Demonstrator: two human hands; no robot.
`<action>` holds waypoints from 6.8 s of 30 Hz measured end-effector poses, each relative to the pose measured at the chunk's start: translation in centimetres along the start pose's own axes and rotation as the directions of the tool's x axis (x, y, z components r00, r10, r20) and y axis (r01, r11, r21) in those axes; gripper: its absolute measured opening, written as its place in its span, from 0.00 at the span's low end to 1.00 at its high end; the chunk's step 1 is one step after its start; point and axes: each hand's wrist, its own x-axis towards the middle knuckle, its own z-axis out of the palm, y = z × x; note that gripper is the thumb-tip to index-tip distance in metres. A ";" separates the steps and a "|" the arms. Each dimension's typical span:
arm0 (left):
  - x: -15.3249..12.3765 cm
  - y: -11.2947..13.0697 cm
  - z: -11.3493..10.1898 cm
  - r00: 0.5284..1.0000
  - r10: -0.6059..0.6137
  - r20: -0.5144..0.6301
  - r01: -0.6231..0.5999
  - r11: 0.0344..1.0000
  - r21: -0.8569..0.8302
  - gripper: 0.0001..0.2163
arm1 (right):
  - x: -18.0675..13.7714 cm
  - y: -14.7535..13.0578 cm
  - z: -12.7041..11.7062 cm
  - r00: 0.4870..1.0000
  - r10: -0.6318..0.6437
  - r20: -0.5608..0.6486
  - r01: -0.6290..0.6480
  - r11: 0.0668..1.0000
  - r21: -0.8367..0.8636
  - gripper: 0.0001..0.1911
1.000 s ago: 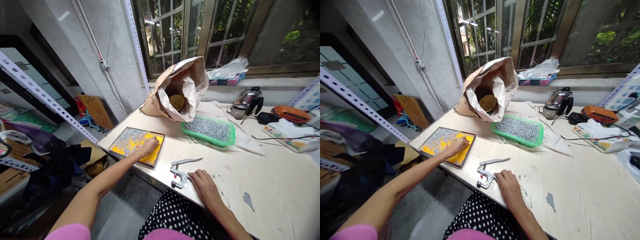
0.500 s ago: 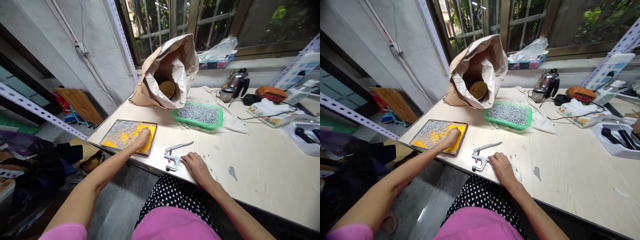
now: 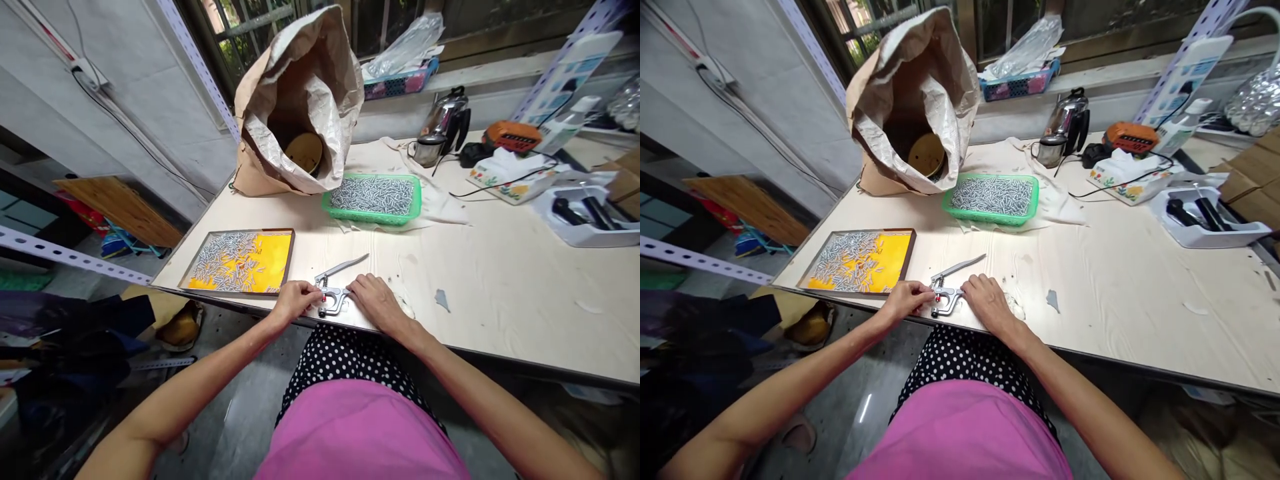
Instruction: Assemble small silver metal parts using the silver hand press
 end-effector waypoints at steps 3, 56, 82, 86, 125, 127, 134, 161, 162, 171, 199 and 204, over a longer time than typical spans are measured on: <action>0.1 -0.9 1.0 0.998 -0.070 0.007 0.070 0.992 -0.103 0.08 | 0.0 -0.1 0.1 1.000 0.012 -0.004 -0.012 1.000 -0.016 0.09; 0.3 0.9 -0.1 0.883 -0.290 0.370 0.308 0.951 0.010 0.21 | -0.5 -1.0 -0.1 0.996 0.022 -0.089 -0.033 0.993 -0.115 0.07; 0.3 0.3 0.2 0.886 -0.303 0.351 0.333 0.942 -0.029 0.18 | 6.5 4.9 -2.9 0.985 -0.063 0.164 0.072 0.996 -0.053 0.16; 0.2 0.3 0.3 0.888 -0.305 0.343 0.334 0.942 -0.026 0.18 | 4.4 6.0 -3.2 0.964 -0.179 0.195 0.163 0.982 0.093 0.46; 3.3 4.3 4.0 0.722 0.516 0.461 -0.682 0.416 0.602 0.20 | 0.6 1.7 -6.6 0.924 0.058 0.379 -0.083 0.995 0.048 0.21; 3.5 4.3 4.1 0.746 0.511 0.426 -0.654 0.444 0.613 0.20 | 0.8 1.6 -6.3 0.920 0.119 0.373 -0.114 0.993 -0.036 0.21; 3.3 4.2 4.6 0.788 0.494 0.368 -0.595 0.454 0.664 0.09 | 0.9 0.8 -5.0 0.927 0.113 0.356 -0.068 0.988 -0.138 0.06; 0.5 1.3 -0.3 0.999 0.043 -0.028 -0.017 0.794 0.608 0.12 | 0.0 -1.0 -1.0 0.993 0.038 0.114 -0.050 0.993 0.111 0.11; 0.9 1.6 -0.3 1.000 0.022 -0.003 -0.015 0.791 0.612 0.11 | 0.0 -0.9 -0.9 0.993 0.039 0.112 -0.050 0.994 0.102 0.10; 3.8 3.1 -0.7 0.934 -0.196 0.300 0.052 0.903 0.427 0.11 | 0.2 0.9 -1.0 0.999 0.032 0.003 -0.032 0.998 0.046 0.06; 4.9 0.9 -14.1 0.916 0.321 -0.242 -0.033 0.659 0.752 0.11 | -1.0 1.4 2.3 0.977 -0.033 -0.210 0.058 0.992 0.116 0.13; 4.1 -2.9 -11.8 0.947 0.306 -0.093 -0.146 0.671 0.727 0.11 | -1.1 1.3 2.2 0.974 -0.038 -0.222 0.061 0.993 0.100 0.16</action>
